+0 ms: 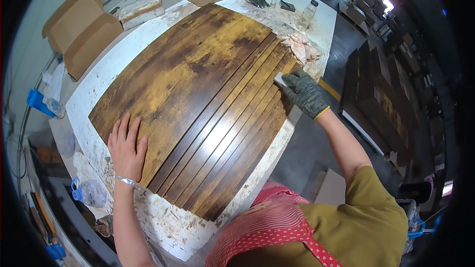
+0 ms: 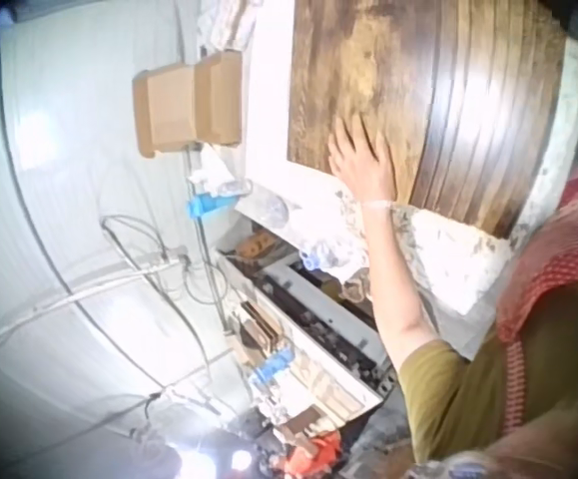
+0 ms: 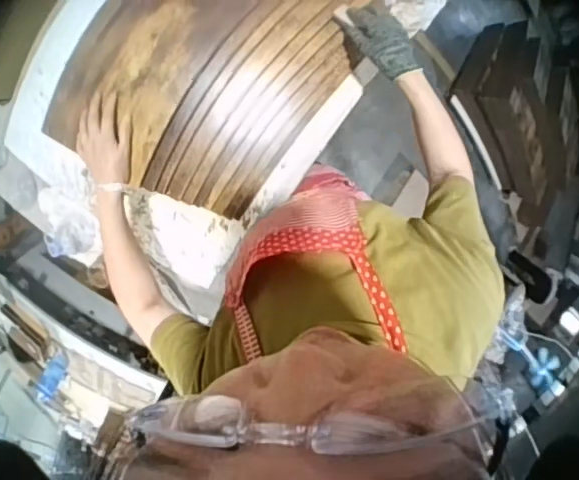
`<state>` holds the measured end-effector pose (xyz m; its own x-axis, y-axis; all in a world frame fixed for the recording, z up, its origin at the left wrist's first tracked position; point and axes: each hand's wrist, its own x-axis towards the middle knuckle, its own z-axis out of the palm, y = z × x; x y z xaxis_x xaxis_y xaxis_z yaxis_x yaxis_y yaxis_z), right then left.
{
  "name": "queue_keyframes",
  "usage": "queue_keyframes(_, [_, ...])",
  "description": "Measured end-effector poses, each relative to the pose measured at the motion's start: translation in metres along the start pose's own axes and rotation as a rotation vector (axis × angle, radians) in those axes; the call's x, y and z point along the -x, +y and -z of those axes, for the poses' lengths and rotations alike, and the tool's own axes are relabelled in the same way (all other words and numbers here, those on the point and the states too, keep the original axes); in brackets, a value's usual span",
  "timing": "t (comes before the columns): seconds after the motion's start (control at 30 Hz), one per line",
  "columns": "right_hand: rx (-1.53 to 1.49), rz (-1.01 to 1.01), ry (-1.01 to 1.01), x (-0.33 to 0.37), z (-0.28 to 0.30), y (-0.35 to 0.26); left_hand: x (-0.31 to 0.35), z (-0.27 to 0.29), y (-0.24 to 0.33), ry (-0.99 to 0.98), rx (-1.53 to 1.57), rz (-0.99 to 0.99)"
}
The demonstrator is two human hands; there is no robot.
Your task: The person wipes individual wooden slats and a larger wood-patterned panel with a cloth, then picks up the panel to reveal a stack of similar slats underneath.
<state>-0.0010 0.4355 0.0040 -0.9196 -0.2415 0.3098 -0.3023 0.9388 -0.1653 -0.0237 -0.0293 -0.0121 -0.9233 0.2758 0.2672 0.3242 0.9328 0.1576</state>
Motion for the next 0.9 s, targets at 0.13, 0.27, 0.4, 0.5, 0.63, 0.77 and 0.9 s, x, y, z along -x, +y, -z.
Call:
queue_keyframes(0.13, [-0.098,0.307,-0.098,-0.003,-0.003,-0.042,0.002,0.004,0.001,-0.044,0.000,0.011])
queue_keyframes(0.27, [-0.089,0.144,-0.057,-0.008,0.000,-0.010,0.001,0.004,0.001,-0.043,-0.035,-0.015])
queue_keyframes(0.4, [0.052,-0.082,-0.068,-0.013,0.005,0.016,0.000,0.004,0.001,-0.046,-0.005,0.010])
queue_keyframes(0.5, [-0.097,0.252,-0.224,0.000,-0.001,-0.047,0.002,0.005,0.000,-0.051,-0.006,-0.001])
queue_keyframes(0.63, [0.023,-0.046,0.073,0.008,-0.017,0.027,0.000,0.005,0.002,-0.053,-0.019,-0.018])
queue_keyframes(0.77, [-0.305,-0.607,0.263,0.020,-0.011,0.061,-0.002,0.006,0.003,-0.065,-0.018,-0.029])
queue_keyframes(0.9, [0.100,0.190,0.121,0.024,0.006,-0.025,0.001,0.005,0.000,-0.049,0.015,-0.014])
